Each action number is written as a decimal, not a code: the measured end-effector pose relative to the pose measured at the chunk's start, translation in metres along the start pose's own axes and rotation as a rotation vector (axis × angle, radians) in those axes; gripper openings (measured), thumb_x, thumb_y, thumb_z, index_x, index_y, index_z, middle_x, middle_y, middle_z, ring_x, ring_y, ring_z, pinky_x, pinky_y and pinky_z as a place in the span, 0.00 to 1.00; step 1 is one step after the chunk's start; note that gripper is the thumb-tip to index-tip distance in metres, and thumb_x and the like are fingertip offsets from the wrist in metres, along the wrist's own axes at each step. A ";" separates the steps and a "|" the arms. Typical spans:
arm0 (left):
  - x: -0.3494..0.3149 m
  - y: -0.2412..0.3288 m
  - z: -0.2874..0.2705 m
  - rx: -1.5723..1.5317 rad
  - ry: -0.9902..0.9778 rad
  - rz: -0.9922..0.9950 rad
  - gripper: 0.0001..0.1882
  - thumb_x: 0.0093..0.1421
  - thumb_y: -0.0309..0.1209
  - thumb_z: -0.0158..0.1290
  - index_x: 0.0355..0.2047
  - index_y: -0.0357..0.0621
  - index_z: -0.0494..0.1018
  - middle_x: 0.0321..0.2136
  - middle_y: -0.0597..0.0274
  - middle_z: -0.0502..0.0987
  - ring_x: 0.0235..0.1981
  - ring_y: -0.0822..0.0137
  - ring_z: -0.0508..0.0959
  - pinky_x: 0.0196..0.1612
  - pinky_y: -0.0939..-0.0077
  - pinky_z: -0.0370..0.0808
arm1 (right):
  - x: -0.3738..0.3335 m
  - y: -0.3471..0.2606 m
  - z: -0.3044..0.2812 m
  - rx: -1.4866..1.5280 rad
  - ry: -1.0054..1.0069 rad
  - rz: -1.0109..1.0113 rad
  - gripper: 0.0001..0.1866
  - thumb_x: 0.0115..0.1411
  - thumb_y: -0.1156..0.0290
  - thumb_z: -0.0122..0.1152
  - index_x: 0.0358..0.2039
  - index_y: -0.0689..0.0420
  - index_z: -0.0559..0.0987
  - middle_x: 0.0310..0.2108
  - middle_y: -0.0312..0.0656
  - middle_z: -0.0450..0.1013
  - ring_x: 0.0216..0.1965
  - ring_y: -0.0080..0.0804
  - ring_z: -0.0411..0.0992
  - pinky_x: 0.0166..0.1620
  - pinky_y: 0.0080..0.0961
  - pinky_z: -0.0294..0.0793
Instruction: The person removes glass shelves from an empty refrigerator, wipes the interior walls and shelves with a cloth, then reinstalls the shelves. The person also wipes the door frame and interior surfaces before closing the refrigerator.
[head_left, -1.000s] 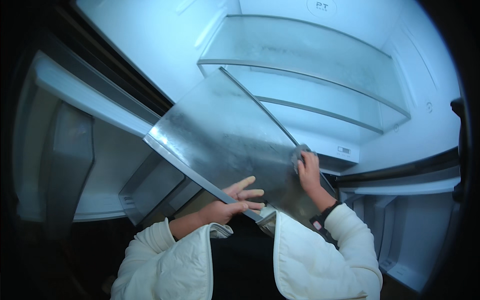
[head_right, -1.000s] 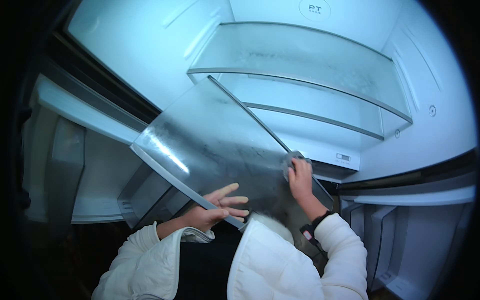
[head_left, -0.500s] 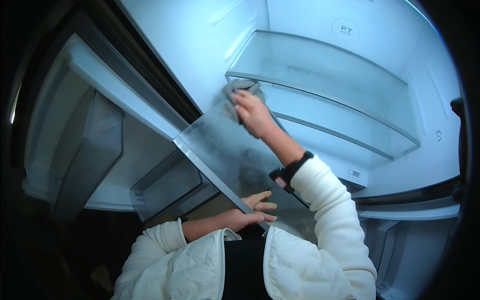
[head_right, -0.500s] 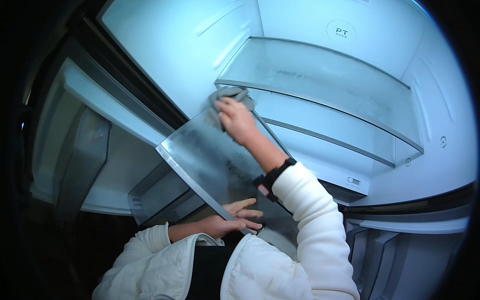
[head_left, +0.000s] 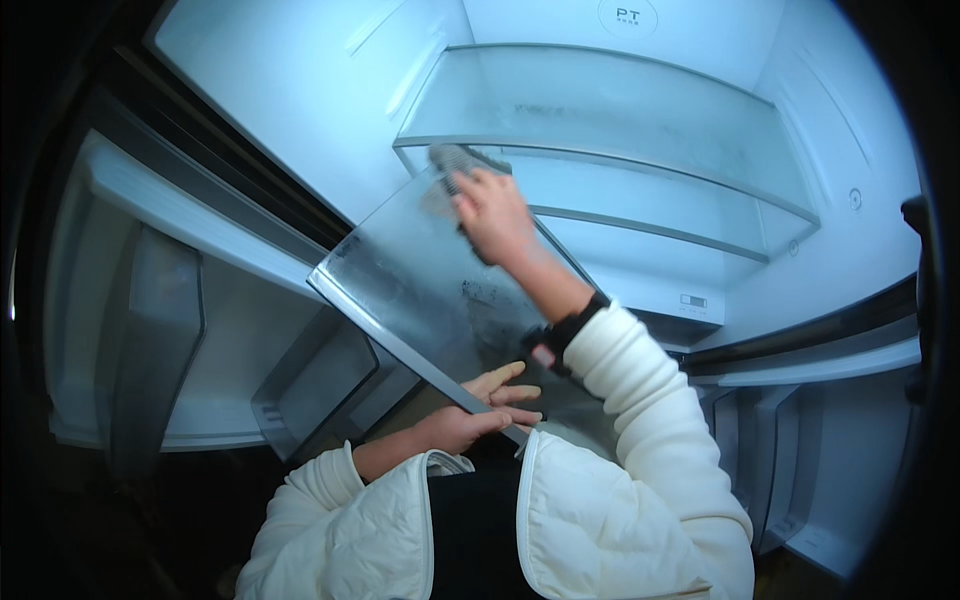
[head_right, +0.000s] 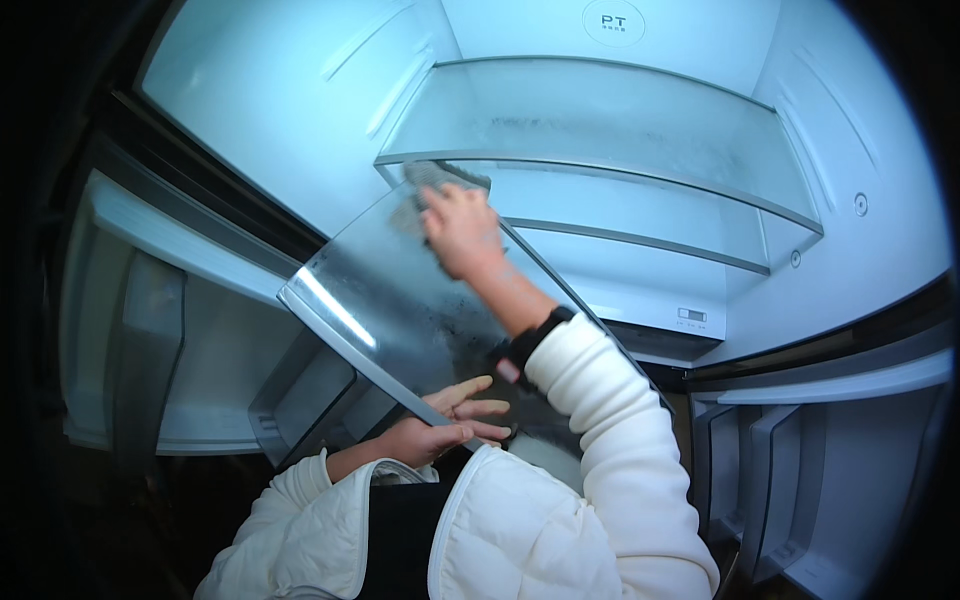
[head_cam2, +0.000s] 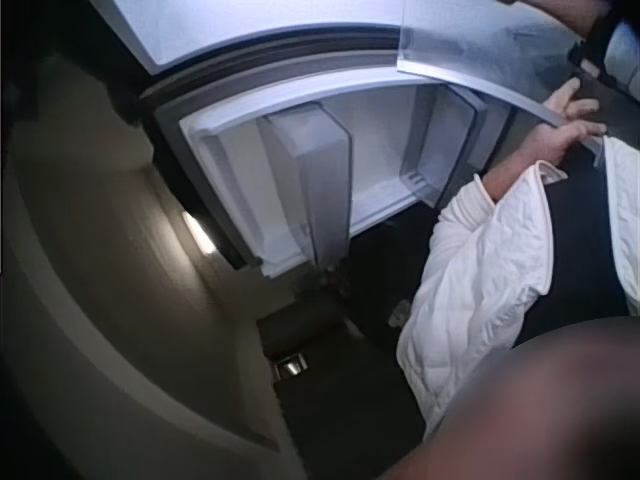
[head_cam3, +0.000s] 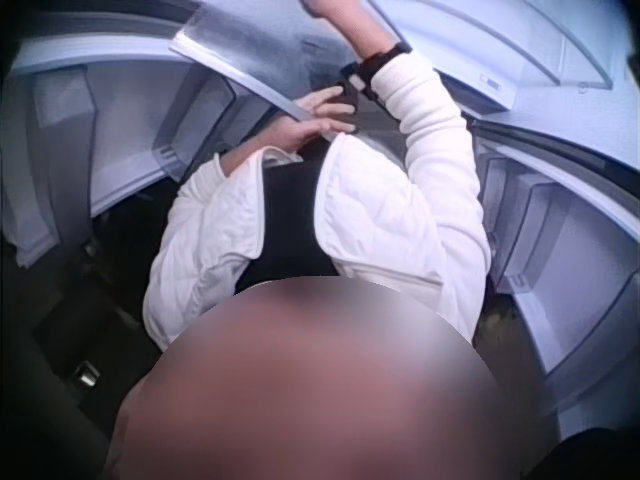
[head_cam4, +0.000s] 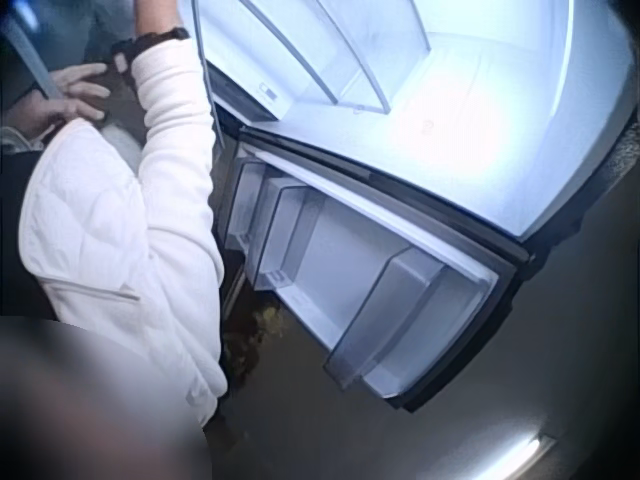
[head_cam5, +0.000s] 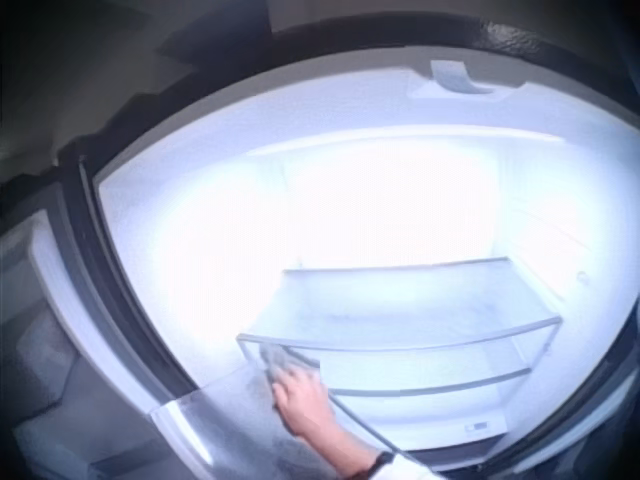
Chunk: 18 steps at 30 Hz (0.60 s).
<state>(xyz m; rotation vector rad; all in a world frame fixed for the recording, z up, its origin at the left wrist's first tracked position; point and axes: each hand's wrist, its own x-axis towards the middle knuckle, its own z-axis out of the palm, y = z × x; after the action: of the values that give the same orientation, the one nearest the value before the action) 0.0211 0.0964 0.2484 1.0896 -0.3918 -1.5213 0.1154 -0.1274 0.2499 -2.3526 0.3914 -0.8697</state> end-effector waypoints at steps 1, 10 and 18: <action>-0.001 0.001 0.002 0.011 0.000 -0.012 0.41 0.60 0.22 0.47 0.68 0.36 0.38 0.62 0.39 0.59 0.56 0.52 0.72 0.58 0.62 0.69 | 0.001 0.023 0.004 0.009 0.001 0.008 0.18 0.60 0.64 0.54 0.51 0.54 0.76 0.51 0.48 0.70 0.51 0.48 0.66 0.53 0.39 0.69; -0.002 0.005 -0.003 -0.015 0.041 -0.014 0.38 0.61 0.21 0.45 0.68 0.36 0.40 0.61 0.37 0.60 0.56 0.48 0.72 0.56 0.59 0.71 | -0.218 0.199 -0.054 -0.267 -0.282 0.257 0.14 0.57 0.70 0.50 0.39 0.63 0.78 0.39 0.52 0.72 0.42 0.54 0.70 0.46 0.43 0.71; 0.001 0.000 -0.009 -0.044 0.044 -0.034 0.37 0.61 0.19 0.42 0.68 0.35 0.40 0.62 0.36 0.59 0.56 0.49 0.72 0.56 0.60 0.71 | -0.349 0.222 -0.138 -0.690 -0.964 0.930 0.14 0.58 0.64 0.56 0.38 0.60 0.82 0.44 0.51 0.77 0.46 0.50 0.75 0.49 0.40 0.74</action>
<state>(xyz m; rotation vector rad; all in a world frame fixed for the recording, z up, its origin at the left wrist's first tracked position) 0.0280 0.0983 0.2432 1.0981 -0.3090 -1.5262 -0.2499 -0.2009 0.0244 -2.3651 1.3094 0.9238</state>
